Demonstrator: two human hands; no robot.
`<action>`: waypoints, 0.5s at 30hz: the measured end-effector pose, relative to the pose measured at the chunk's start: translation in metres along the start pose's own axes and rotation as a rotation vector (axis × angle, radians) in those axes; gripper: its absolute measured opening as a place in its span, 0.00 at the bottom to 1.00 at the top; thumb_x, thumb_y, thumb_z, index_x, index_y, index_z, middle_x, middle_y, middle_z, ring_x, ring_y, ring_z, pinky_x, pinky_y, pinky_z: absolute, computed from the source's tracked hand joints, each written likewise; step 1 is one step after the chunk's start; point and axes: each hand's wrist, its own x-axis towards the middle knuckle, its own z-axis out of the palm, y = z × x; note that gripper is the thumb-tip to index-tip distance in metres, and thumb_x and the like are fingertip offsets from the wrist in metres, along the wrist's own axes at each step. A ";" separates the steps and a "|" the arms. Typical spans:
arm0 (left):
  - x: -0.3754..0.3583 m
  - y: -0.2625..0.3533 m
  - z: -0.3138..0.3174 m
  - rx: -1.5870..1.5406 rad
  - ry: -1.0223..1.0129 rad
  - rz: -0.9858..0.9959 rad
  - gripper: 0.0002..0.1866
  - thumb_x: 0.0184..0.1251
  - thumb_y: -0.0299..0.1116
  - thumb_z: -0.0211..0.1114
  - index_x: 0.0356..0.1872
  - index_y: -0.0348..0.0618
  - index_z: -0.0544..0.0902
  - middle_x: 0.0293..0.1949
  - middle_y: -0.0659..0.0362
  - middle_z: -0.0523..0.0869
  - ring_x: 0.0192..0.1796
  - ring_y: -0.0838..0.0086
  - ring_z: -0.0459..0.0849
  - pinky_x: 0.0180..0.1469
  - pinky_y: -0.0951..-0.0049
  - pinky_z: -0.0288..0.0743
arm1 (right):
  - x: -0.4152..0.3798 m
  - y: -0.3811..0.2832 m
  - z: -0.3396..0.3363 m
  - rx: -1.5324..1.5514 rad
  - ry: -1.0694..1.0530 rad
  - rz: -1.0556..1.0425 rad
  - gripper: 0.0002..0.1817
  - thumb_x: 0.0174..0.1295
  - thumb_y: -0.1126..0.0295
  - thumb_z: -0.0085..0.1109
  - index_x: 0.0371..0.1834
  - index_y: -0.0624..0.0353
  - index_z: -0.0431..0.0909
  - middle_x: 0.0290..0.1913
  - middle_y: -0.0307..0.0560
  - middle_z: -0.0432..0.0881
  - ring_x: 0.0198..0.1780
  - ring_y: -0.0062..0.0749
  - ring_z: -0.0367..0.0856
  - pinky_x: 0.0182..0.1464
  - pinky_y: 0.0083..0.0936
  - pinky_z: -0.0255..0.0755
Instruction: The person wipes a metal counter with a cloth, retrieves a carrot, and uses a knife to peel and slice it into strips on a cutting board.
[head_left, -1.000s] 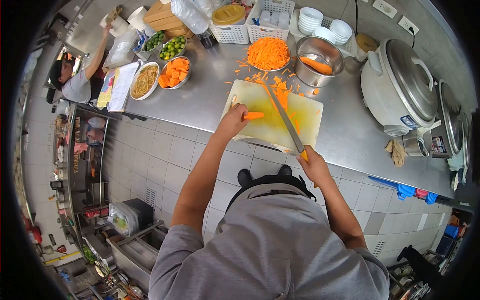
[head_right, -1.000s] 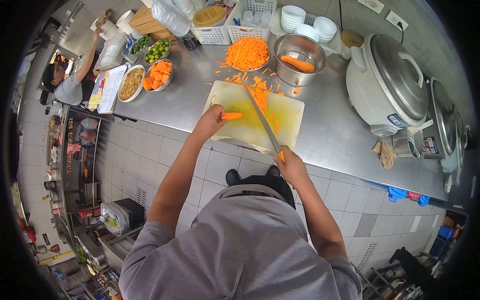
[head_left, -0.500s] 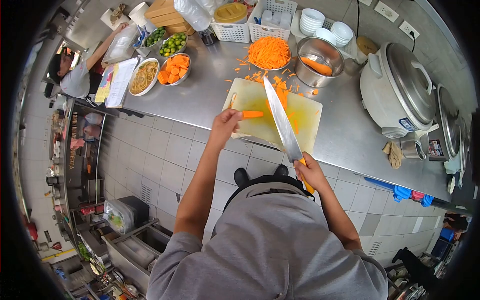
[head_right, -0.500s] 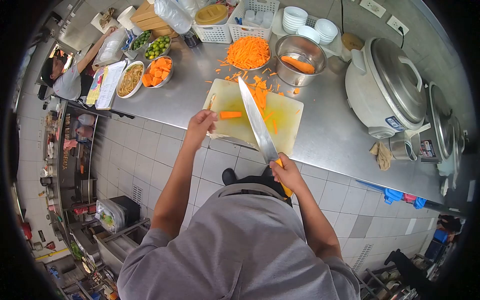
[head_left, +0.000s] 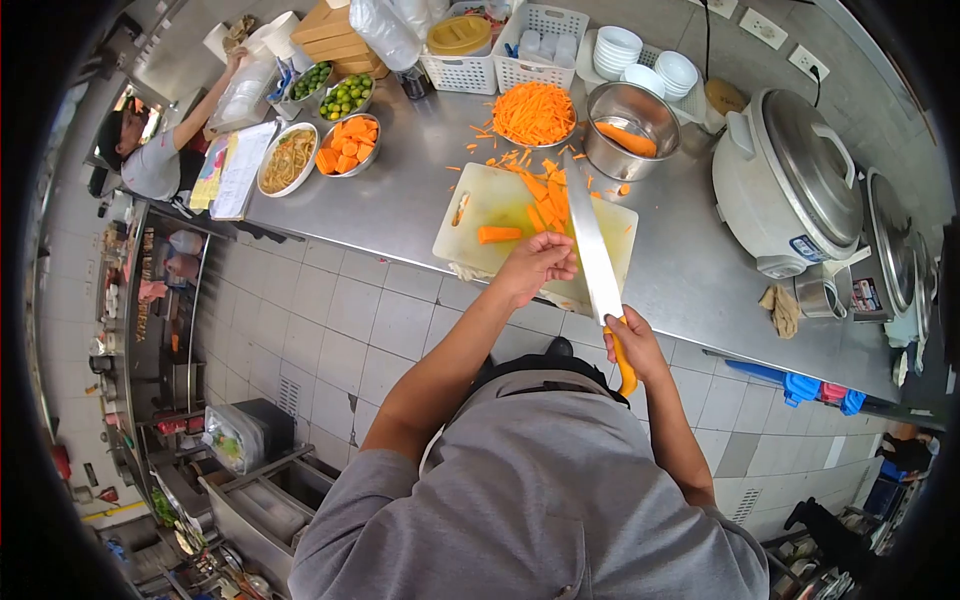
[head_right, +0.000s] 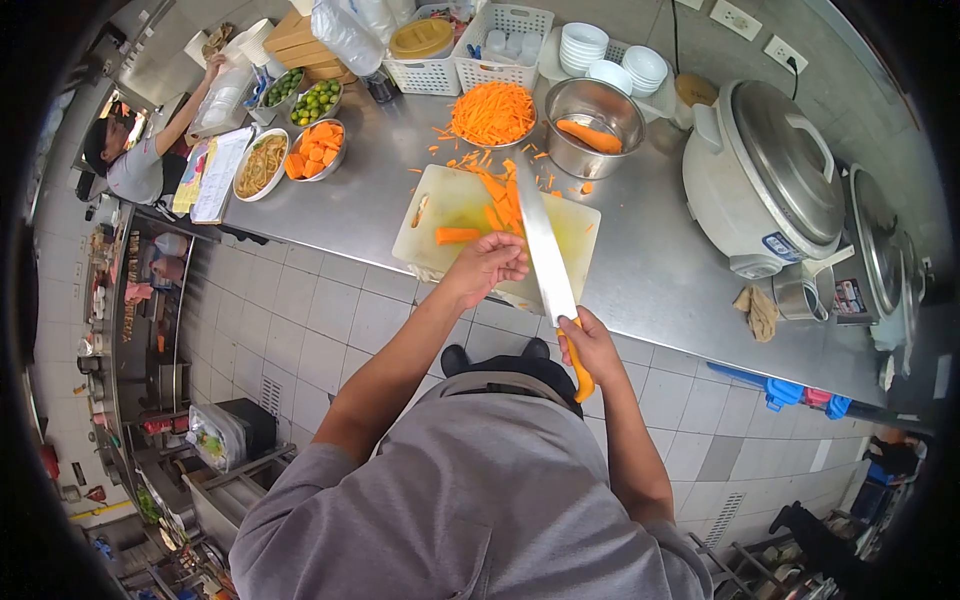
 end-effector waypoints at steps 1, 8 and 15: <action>-0.001 -0.003 0.001 0.050 0.048 -0.012 0.09 0.72 0.30 0.62 0.49 0.42 0.80 0.40 0.62 0.84 0.37 0.79 0.83 0.41 0.77 0.79 | -0.003 0.003 -0.002 0.032 0.038 -0.005 0.08 0.72 0.65 0.54 0.44 0.58 0.73 0.26 0.37 0.74 0.21 0.19 0.72 0.23 0.18 0.70; -0.015 0.016 -0.084 0.708 0.564 0.539 0.10 0.71 0.34 0.63 0.46 0.38 0.82 0.30 0.65 0.80 0.29 0.84 0.77 0.32 0.80 0.73 | -0.019 0.017 -0.031 0.075 0.101 0.022 0.09 0.71 0.65 0.53 0.47 0.58 0.74 0.29 0.40 0.77 0.22 0.21 0.74 0.26 0.20 0.72; -0.016 0.049 -0.094 0.973 0.450 0.015 0.17 0.68 0.41 0.66 0.50 0.40 0.81 0.28 0.59 0.81 0.22 0.77 0.77 0.24 0.73 0.72 | -0.031 0.036 0.002 -0.128 -0.009 0.191 0.16 0.70 0.56 0.56 0.43 0.59 0.75 0.25 0.39 0.76 0.21 0.20 0.73 0.23 0.17 0.70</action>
